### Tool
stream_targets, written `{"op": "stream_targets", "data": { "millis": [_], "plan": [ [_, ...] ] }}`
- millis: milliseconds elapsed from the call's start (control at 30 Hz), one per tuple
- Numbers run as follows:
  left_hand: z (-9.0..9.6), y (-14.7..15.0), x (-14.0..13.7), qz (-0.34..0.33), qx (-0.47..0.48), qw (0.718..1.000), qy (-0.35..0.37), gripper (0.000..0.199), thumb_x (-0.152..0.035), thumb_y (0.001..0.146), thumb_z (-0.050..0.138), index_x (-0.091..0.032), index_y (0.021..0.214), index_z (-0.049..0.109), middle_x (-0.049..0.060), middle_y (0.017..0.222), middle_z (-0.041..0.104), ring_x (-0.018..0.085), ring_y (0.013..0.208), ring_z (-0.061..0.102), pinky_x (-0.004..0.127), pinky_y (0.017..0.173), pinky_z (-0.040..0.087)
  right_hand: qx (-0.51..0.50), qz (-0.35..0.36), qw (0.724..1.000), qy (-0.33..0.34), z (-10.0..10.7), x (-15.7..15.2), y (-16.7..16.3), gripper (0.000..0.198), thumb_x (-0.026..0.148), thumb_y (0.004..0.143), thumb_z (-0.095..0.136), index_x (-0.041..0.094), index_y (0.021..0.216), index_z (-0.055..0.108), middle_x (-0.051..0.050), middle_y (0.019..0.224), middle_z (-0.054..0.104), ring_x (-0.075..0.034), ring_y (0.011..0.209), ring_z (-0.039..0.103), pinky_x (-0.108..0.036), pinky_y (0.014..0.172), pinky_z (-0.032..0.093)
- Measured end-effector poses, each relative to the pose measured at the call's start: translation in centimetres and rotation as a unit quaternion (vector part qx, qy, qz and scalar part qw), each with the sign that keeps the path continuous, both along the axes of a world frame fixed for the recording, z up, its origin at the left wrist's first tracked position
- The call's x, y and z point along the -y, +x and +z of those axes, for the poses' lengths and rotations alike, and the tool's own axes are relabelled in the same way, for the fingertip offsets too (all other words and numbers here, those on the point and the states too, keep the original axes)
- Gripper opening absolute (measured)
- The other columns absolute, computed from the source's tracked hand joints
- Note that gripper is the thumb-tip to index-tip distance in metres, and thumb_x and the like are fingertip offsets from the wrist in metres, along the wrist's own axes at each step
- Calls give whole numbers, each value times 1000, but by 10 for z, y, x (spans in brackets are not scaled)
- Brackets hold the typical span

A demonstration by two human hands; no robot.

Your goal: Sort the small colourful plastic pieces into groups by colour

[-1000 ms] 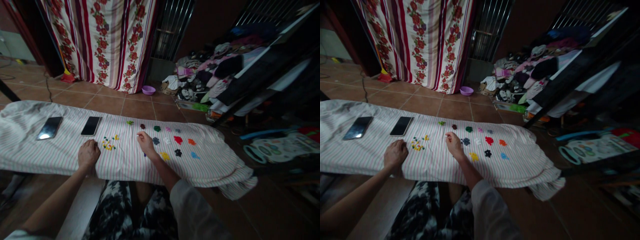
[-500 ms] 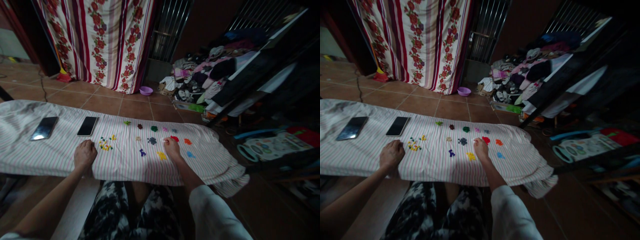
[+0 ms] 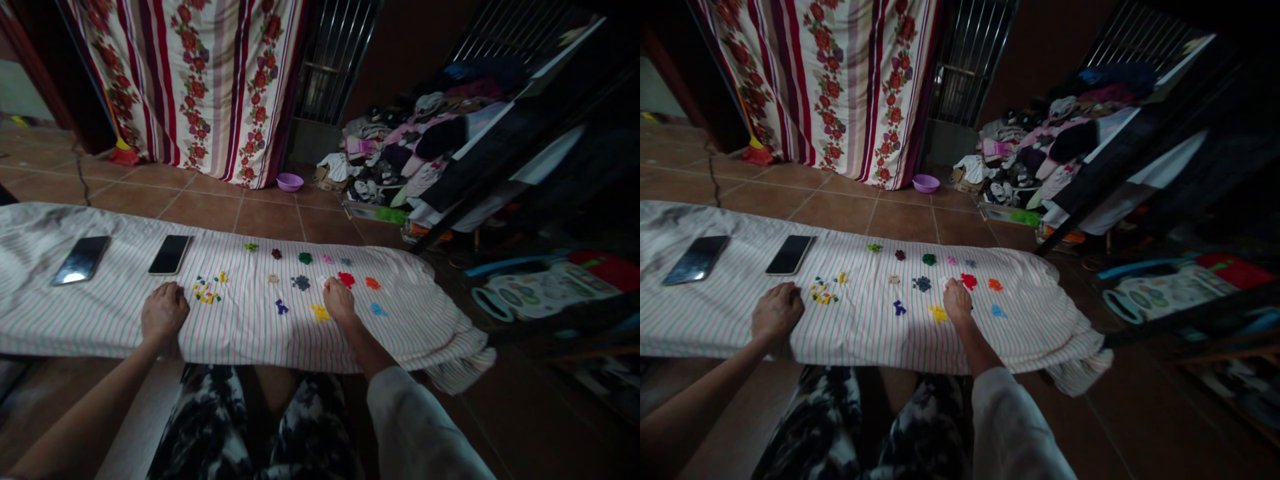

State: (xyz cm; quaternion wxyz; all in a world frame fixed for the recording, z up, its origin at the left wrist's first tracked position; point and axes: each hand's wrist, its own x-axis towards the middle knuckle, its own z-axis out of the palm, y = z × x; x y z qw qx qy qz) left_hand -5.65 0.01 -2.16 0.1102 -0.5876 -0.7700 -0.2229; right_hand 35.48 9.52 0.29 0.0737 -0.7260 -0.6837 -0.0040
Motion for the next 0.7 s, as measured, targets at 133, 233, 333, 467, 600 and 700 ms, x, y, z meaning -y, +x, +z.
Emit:
{"op": "stream_targets", "data": {
  "millis": [133,233,333,467,600,700],
  "plan": [
    [0,0,0,2,0,1000,-3,22,-25,81,37,-18,90,57,11,94,65,27,93,59,38,82,44,-8,-8,1000,-4,0,0,1,18,17,90,47,19,100,62,-10,101,63,-18,87,62,-26,71,41],
    [1,0,0,1,5,1000,-3,23,-26,82,37,-18,91,57,12,96,65,27,94,59,39,83,44,-15,-5,1000,3,0,2,1,17,17,89,49,19,100,62,-9,102,63,-18,89,62,-26,74,41],
    [1,1,0,3,8,1000,-5,24,-26,81,38,-17,92,57,13,98,65,28,94,59,40,83,44,-27,3,999,17,-2,2,2,17,16,88,50,18,100,62,-9,103,63,-18,91,61,-27,77,41],
    [1,0,0,-2,5,1000,-7,24,-25,81,38,-17,91,58,13,96,65,28,93,58,40,82,44,-32,11,999,26,-3,1,2,17,17,89,50,17,99,63,-10,102,63,-18,89,60,-27,76,40],
    [-1,0,0,1,0,1000,1,23,-25,82,39,-16,93,57,12,95,65,27,91,58,38,82,43,-36,19,999,31,-2,3,2,17,18,90,48,17,95,65,-9,99,62,-17,87,59,-26,74,38],
    [-1,0,-1,5,1,1000,1,21,-25,82,39,-17,92,56,11,95,64,25,91,58,37,81,43,-51,19,997,50,2,7,-1,18,19,90,47,18,94,65,-8,100,62,-17,85,59,-26,71,38]
  ]
}}
